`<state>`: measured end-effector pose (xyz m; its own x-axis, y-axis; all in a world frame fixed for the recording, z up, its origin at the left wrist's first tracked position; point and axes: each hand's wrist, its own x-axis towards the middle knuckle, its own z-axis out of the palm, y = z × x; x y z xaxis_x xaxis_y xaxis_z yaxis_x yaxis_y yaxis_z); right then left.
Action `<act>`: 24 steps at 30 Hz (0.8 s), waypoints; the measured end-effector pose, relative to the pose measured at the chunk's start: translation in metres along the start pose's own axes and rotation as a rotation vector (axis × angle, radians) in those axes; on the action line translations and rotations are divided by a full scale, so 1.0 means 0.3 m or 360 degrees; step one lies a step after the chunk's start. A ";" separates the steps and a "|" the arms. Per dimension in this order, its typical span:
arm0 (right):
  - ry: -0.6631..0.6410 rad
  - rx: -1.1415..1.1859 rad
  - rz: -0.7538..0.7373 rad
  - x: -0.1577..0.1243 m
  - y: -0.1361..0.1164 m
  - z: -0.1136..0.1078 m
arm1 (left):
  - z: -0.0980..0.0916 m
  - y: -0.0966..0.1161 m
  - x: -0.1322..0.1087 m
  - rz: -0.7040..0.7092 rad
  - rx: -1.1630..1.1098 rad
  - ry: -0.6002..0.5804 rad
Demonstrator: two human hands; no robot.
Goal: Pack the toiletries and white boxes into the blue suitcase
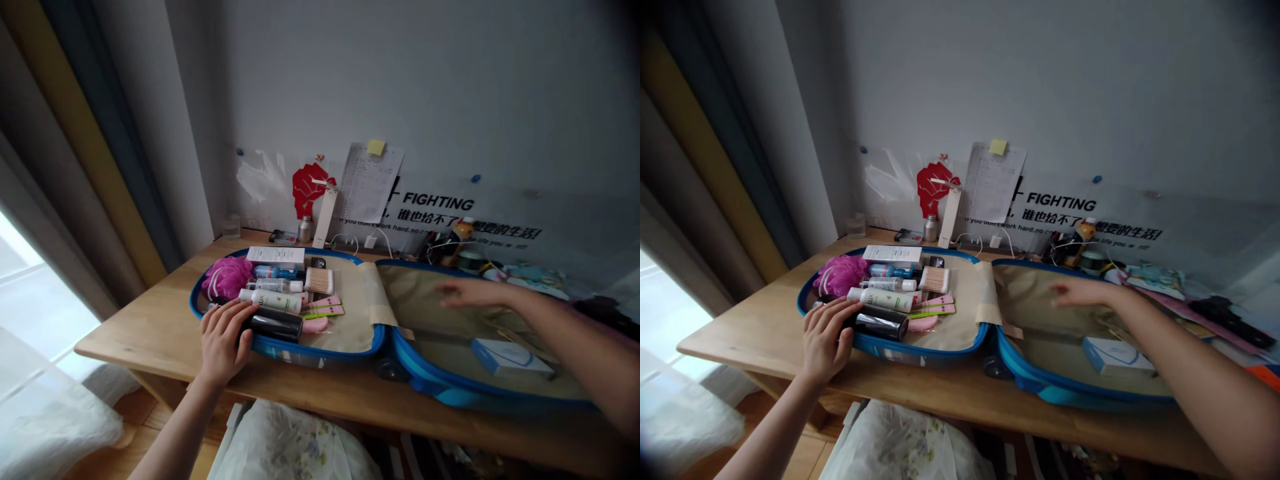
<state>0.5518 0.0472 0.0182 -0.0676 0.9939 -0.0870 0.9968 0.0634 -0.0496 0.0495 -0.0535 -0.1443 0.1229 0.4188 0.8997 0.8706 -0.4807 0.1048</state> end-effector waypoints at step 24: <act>-0.0474 -0.0337 0.0170 -0.255 0.271 0.202 | -0.005 0.002 0.002 -0.0024 0.0003 -0.0024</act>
<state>0.6354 -0.0292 -0.0395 0.0582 0.9283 -0.3674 0.9838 0.0092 0.1791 0.0494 -0.0546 -0.1430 0.1169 0.4375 0.8916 0.8733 -0.4728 0.1176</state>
